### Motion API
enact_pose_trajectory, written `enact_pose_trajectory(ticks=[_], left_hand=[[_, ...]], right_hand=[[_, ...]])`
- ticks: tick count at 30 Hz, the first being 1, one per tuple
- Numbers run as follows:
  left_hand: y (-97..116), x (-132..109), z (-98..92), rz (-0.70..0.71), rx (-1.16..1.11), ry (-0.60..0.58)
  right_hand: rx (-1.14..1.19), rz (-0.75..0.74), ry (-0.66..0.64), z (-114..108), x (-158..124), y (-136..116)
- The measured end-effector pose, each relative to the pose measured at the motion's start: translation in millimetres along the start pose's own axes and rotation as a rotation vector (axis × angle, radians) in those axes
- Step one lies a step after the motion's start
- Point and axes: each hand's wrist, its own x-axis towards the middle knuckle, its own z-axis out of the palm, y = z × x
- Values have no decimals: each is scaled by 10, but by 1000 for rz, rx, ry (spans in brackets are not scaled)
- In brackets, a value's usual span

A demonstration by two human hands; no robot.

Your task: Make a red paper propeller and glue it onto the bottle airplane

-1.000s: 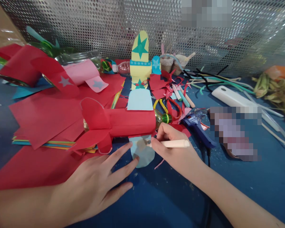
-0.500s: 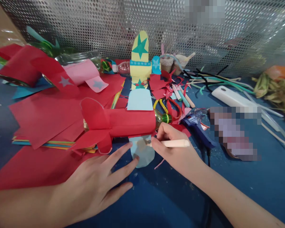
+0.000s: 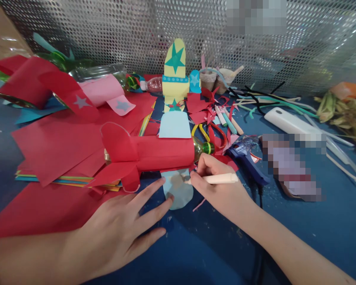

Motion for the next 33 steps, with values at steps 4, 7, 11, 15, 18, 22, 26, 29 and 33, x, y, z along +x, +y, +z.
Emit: enact_pose_trajectory(ticks=[4, 7, 11, 15, 18, 22, 26, 29, 33], left_hand=[[0, 0, -5, 0, 7, 12], [3, -1, -1, 1, 7, 12], [7, -2, 9, -6, 13, 2], [8, -4, 6, -3, 4, 2], [6, -6, -4, 1, 8, 11], [0, -9, -2, 0, 18, 4], [0, -7, 9, 2, 16, 0], [3, 1, 8, -3, 9, -15], [6, 2, 1, -1, 13, -24]], right_hand=[[-2, 5, -8, 3, -8, 12], [-5, 4, -7, 5, -4, 24], [-18, -1, -4, 6, 2, 19], [-12, 9, 1, 3, -2, 15], [-10, 1, -11, 2, -2, 25], [-20, -6, -8, 2, 2, 30], [-22, -18, -19, 1, -7, 26], [-30, 11, -18, 1, -15, 29], [-38, 21, -27, 4, -10, 25]])
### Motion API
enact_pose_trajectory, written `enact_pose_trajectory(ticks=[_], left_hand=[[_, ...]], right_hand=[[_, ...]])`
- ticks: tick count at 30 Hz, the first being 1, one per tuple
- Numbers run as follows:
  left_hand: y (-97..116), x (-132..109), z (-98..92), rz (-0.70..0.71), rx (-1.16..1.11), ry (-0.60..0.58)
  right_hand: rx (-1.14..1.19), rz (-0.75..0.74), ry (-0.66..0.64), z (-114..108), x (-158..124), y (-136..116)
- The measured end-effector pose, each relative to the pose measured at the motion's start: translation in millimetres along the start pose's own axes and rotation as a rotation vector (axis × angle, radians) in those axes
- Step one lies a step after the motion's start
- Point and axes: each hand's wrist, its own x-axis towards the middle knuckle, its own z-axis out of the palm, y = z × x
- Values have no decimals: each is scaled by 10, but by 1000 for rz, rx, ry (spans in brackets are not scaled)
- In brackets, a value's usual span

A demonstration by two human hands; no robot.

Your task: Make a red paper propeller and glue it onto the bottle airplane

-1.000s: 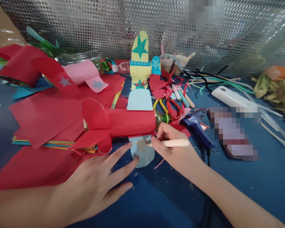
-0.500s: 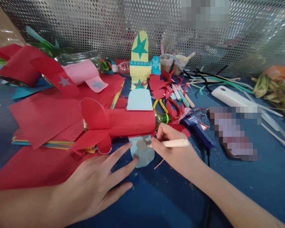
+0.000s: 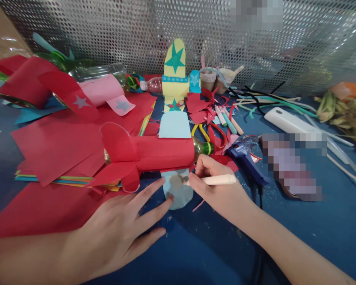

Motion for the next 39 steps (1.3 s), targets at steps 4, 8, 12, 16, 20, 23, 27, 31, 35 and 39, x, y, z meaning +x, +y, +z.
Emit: enact_pose_trajectory(ticks=[4, 8, 12, 16, 20, 23, 27, 31, 35, 39], left_hand=[[0, -7, -3, -4, 11, 0], [-5, 5, -5, 0, 13, -3], [-8, 5, 6, -5, 8, -4], [-6, -11, 12, -5, 9, -5], [0, -14, 1, -3, 13, 1], [3, -3, -10, 0, 9, -1], [5, 10, -24, 3, 17, 3], [4, 6, -25, 6, 11, 10], [0, -3, -13, 0, 1, 6], [5, -3, -8, 1, 11, 7]], right_hand=[[9, -11, 8, 2, 10, -19], [8, -13, -11, 0, 11, -22], [9, -10, 11, 1, 11, -14], [5, -32, -13, 3, 9, -9], [8, -13, 11, 1, 7, -2], [6, -25, -5, 5, 11, -10], [3, -21, 21, 12, 16, -30], [-1, -22, -13, 9, 9, -47], [-7, -31, -5, 10, 7, -48], [-4, -23, -8, 15, 10, -44]])
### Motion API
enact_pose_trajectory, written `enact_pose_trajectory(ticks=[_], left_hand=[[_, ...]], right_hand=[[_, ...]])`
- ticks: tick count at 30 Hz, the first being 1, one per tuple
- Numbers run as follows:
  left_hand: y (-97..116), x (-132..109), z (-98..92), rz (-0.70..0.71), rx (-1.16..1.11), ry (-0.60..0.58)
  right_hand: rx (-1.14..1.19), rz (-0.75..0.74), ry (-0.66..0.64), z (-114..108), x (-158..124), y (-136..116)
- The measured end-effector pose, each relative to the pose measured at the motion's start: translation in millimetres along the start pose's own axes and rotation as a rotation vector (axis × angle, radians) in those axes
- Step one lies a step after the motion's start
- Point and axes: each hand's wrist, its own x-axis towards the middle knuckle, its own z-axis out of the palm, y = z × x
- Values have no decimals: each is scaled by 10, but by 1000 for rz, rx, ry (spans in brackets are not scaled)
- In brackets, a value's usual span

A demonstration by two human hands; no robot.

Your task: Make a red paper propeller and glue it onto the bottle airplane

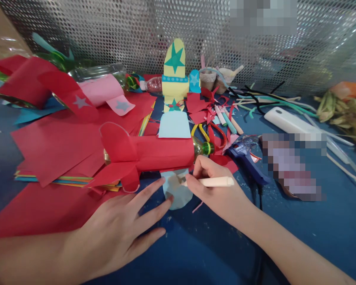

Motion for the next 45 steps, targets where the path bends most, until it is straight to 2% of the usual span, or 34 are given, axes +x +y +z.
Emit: enact_pose_trajectory(ticks=[18, 22, 26, 45], left_hand=[[-1, -1, -2, 5, 2, 13], [-4, -10, 3, 3, -8, 8], [-10, -1, 4, 8, 1, 10], [-8, -1, 16, 2, -14, 17]], right_hand=[[-11, -10, -16, -4, -17, -6], [-5, -5, 14, -8, -14, -15], [-7, 3, -16, -14, -9, 2], [-20, -42, 23, -33, -9, 4]])
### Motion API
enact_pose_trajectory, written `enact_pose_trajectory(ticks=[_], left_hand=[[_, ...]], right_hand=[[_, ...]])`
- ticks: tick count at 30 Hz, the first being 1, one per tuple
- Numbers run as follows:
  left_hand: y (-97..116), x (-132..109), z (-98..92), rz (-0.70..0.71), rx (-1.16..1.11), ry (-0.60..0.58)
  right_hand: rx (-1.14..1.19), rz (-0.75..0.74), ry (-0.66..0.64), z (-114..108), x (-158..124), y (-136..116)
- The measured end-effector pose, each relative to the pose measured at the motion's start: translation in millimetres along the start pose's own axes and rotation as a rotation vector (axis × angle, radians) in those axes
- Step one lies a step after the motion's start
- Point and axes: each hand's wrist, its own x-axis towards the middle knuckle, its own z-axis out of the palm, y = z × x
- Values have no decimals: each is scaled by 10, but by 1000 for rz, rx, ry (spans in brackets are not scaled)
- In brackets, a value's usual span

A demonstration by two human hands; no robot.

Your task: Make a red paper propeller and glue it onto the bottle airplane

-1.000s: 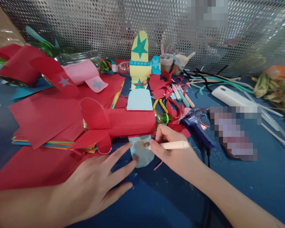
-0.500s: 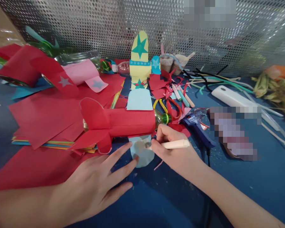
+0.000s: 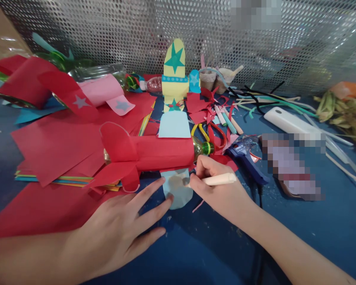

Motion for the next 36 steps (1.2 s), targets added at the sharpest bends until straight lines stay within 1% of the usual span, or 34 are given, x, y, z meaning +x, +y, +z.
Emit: enact_pose_trajectory(ticks=[17, 21, 36], left_hand=[[6, 2, -5, -3, -3, -12], [-3, 6, -3, -3, 2, 0], [-3, -7, -4, -4, -6, -24]], right_hand=[[-1, -16, 8, 0, 11, 5], [-8, -8, 5, -8, 5, 3], [-16, 10, 25, -22, 1, -18]])
